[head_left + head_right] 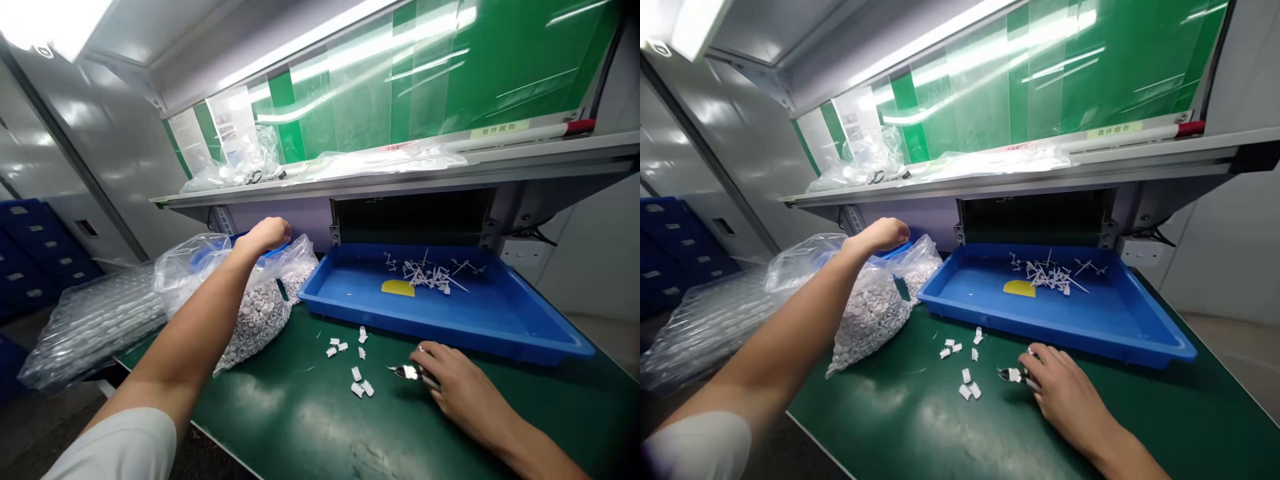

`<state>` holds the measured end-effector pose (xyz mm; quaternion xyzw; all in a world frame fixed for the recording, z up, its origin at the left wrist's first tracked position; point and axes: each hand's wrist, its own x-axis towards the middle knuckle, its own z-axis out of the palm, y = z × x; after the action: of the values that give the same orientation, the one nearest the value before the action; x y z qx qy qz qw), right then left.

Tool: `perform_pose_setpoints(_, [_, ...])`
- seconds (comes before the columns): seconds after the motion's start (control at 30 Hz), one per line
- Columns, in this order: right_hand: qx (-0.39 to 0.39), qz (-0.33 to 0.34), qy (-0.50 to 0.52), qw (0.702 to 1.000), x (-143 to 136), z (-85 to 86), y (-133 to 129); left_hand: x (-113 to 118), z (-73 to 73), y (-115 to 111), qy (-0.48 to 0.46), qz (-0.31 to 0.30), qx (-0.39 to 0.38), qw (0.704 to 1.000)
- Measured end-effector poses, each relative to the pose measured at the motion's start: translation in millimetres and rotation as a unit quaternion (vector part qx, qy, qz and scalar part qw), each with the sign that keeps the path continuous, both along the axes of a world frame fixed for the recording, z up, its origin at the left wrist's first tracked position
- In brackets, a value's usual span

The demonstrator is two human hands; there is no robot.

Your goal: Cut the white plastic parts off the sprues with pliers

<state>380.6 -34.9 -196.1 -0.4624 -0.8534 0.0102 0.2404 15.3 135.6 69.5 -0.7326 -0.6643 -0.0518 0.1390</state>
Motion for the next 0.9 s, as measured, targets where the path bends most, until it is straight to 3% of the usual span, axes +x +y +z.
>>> perform_pose_setpoints(0.17, [0.169, 0.010, 0.109, 0.979, 32, 27.7, 2, 7, -4.3, 11, -0.020, -0.019, 0.037, 0.999])
perform_pose_setpoints(0.23, [0.246, -0.033, 0.143, 0.958, 59, 45.5, 6, 20, -6.8, 8, -0.046, -0.063, 0.051, 0.996])
perform_pose_setpoints(0.33, [0.309, -0.245, 0.149, 0.907, 113, 64.2, 12, 48, -18.5, 8, -0.081, -0.151, 0.000, 0.985])
perform_pose_setpoints(0.4, [0.277, -0.411, 0.121, 0.860, 148, 66.6, 14, 75, -35.9, 15, -0.062, -0.199, -0.067, 0.976])
perform_pose_setpoints(0.47, [0.229, -0.505, 0.100, 0.826, 170, 62.2, 15, 108, -60.4, 25, -0.024, -0.231, -0.119, 0.965])
perform_pose_setpoints(0.5, [0.220, -0.514, 0.096, 0.824, 173, 58.4, 16, 127, -74.1, 32, -0.010, -0.242, -0.135, 0.961])
perform_pose_setpoints(0.57, [0.234, -0.473, 0.091, 0.845, 165, 50.1, 21, 167, -101.2, 45, 0.005, -0.255, -0.155, 0.955])
perform_pose_setpoints(0.7, [0.263, -0.298, 0.049, 0.916, 124, 37.5, 34, 240, -139.7, 72, 0.013, -0.238, -0.167, 0.957])
perform_pose_setpoints(0.8, [0.237, -0.211, 0.019, 0.948, 102, 34.7, 37, 276, -151.7, 93, 0.001, -0.199, -0.136, 0.970])
perform_pose_setpoints(0.9, [0.213, -0.185, 0.007, 0.959, 96, 37.0, 37, 293, -155.7, 112, -0.022, -0.210, -0.120, 0.970])
